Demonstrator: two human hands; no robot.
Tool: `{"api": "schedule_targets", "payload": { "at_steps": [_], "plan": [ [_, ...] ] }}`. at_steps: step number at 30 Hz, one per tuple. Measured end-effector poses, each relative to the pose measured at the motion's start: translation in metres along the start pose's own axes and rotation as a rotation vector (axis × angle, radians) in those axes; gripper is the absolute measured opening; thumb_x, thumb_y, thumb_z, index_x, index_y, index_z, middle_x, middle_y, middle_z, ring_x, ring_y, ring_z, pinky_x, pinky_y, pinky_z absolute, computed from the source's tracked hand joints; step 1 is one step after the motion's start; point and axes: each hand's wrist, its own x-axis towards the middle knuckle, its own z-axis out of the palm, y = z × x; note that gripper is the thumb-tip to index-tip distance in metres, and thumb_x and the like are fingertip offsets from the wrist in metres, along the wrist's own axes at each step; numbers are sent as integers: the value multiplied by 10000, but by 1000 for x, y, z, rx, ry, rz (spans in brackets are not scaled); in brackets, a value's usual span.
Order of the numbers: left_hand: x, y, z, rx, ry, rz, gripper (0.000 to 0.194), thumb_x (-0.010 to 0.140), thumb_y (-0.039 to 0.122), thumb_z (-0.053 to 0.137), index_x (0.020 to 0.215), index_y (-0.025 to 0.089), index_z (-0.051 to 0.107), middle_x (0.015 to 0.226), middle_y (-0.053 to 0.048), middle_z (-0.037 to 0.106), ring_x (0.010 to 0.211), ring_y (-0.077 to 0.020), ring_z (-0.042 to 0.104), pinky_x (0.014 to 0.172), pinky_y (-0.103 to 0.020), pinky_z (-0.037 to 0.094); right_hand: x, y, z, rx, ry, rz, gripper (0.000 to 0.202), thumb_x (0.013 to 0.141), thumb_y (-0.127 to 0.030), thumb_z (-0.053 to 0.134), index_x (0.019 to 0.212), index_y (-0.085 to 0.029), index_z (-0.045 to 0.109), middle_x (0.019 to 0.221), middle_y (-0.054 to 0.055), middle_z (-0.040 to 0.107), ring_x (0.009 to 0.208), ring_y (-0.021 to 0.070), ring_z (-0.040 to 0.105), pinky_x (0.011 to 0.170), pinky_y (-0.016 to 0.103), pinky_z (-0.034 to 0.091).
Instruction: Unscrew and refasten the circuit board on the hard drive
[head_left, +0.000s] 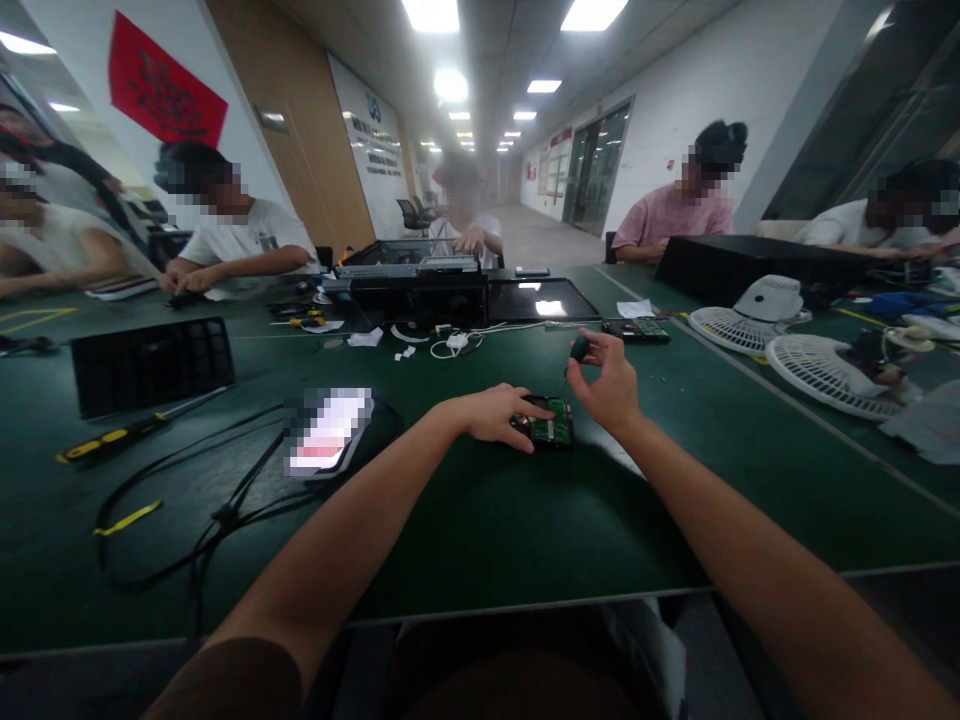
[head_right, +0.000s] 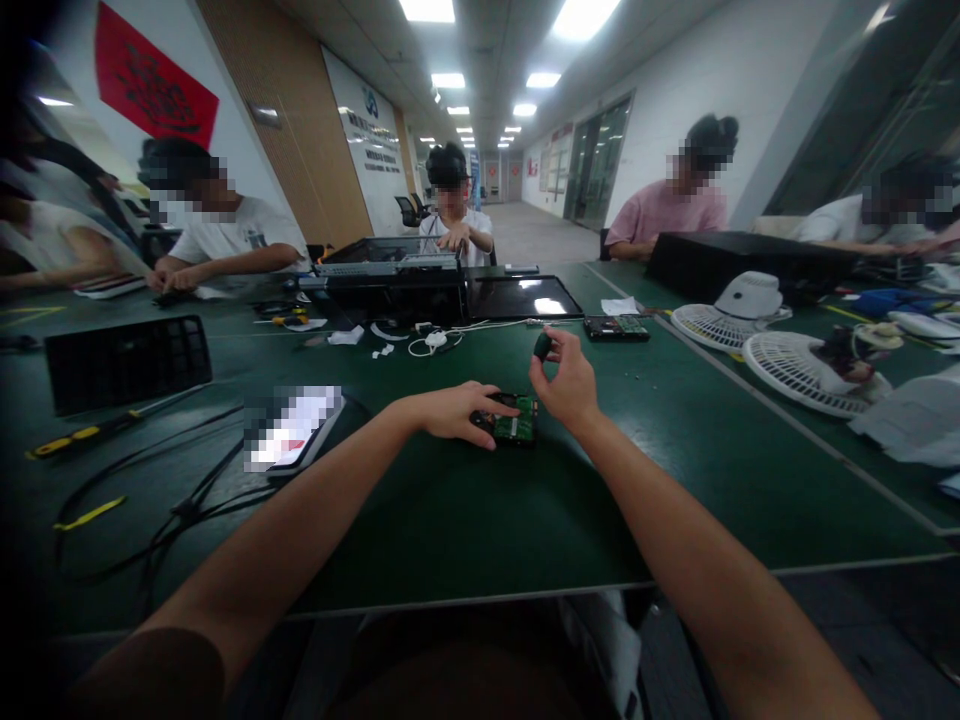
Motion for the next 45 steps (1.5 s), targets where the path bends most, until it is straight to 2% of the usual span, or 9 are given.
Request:
{"api": "schedule_targets", "payload": {
  "at_steps": [2, 9, 15, 20, 24, 29, 36, 40, 45],
  "plan": [
    [0, 0, 0, 2, 1, -4, 804, 910, 666, 703, 1622, 407, 433, 1688, -111, 364, 1466, -425, 415, 1182, -541, 331, 0, 1, -1, -17, -7, -10, 475, 925, -383, 690, 1347, -257, 512, 1323, 143, 687, 1044, 291, 748, 862, 497, 661],
    [0, 1, -1, -2, -7, -1, 795, 920, 664, 695, 1623, 406, 429, 1707, -102, 331, 1487, -419, 396, 1194, -536, 319, 2, 2, -3, -120, 28, -12, 434, 923, -403, 719, 1294, -251, 556, 1128, 97, 683, 815, 234, 708, 799, 478, 645],
    [0, 2, -2, 5, -17, -4, 810, 912, 666, 703, 1626, 406, 423, 1712, -109, 322, 1499, -427, 374, 1195, -535, 320, 5, -4, -7, -138, 9, -82, 395, 917, -410, 713, 1258, -264, 576, 1136, 92, 642, 783, 222, 673, 775, 466, 632],
    [0, 3, -2, -2, -13, -10, 808, 911, 664, 703, 1625, 406, 426, 1701, -105, 341, 1492, -430, 378, 1186, -534, 334, 6, 0, -9, -169, 14, -52, 355, 925, -322, 637, 1265, -257, 555, 1046, 69, 676, 744, 215, 666, 736, 425, 611],
    [-2, 3, -1, -16, -13, -20, 797, 918, 653, 701, 1625, 416, 421, 1713, -99, 320, 1505, -428, 364, 1196, -542, 320, 8, 2, -12, -213, 42, -49, 350, 900, -349, 679, 1215, -247, 569, 1010, 53, 652, 680, 183, 615, 711, 411, 588],
    [-2, 1, -1, -20, -21, -18, 800, 922, 666, 688, 1630, 422, 407, 1722, -108, 294, 1510, -437, 356, 1202, -560, 307, 9, -7, -14, -180, 11, -65, 353, 904, -401, 704, 1201, -254, 583, 1032, 67, 629, 718, 189, 618, 707, 412, 601],
    [-1, 3, -2, -15, -18, -22, 809, 918, 656, 703, 1631, 408, 413, 1721, -102, 306, 1515, -435, 354, 1214, -550, 296, 5, -6, -7, -19, -104, 9, 447, 925, -337, 647, 1340, -269, 495, 1140, 82, 716, 775, 207, 712, 728, 398, 625],
    [-2, 6, -2, 1, -15, -26, 805, 918, 644, 712, 1628, 401, 423, 1718, -112, 311, 1518, -440, 351, 1216, -546, 295, 5, -2, -6, -42, -73, 58, 476, 900, -410, 705, 1305, -247, 513, 1074, 82, 712, 737, 200, 699, 635, 353, 599],
    [-3, 6, -2, 5, -18, -27, 818, 924, 657, 698, 1640, 404, 397, 1706, -113, 329, 1514, -431, 359, 1213, -544, 302, 4, 1, -6, -120, -35, 10, 517, 895, -511, 743, 1289, -231, 558, 1018, 84, 705, 767, 221, 690, 662, 385, 607]
  ]
}}
